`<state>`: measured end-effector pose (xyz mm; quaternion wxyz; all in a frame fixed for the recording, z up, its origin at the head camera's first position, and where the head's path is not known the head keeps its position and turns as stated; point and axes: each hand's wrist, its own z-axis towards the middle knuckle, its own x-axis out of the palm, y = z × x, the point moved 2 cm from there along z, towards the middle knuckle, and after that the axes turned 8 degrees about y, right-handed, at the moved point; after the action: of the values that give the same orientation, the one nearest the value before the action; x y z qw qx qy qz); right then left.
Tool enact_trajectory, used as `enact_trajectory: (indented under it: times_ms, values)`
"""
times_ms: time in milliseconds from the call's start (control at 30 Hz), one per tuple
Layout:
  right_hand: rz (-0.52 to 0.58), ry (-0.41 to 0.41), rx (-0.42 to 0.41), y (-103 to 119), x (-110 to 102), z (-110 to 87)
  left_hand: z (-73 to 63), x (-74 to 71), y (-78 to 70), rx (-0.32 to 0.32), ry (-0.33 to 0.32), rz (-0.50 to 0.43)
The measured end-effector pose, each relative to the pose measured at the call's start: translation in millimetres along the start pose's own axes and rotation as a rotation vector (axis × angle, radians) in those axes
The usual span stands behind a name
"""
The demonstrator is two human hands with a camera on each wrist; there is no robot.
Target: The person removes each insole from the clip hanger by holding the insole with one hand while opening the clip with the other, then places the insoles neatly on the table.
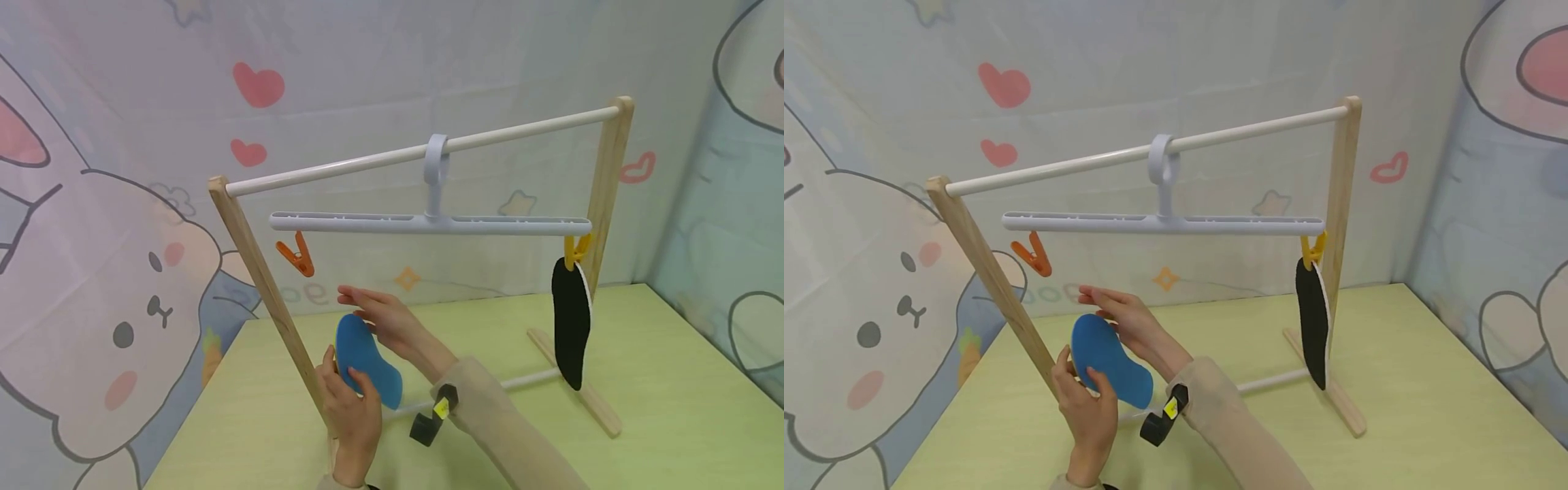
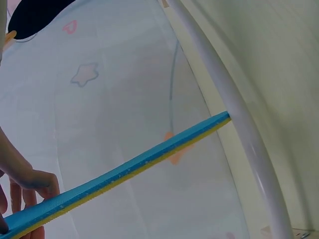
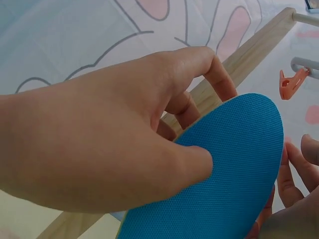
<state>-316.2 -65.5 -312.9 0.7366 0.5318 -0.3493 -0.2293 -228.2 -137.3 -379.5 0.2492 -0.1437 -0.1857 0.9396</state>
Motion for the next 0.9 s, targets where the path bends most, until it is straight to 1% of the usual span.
enact_trajectory:
  times_ms: [233, 433, 633, 900]
  values:
    - [0.033, 0.01, -0.002, 0.2, -2.2, -3.1, 0.2, 0.4, 1.1, 0.0, 0.017, -0.011]
    - [0.047, 0.012, 0.002, 0.5, -3.1, -4.8, 0.1, -0.2, 1.2, 0.007, 0.027, -0.002]
    - [0.054, -0.001, 0.006, -0.2, -3.2, -6.3, -0.2, -1.2, 0.3, -0.01, 0.036, 0.004]
    - [0.067, -0.011, 0.024, -2.6, -5.6, -8.3, 0.2, -1.4, 0.3, -0.003, 0.012, 0.004]
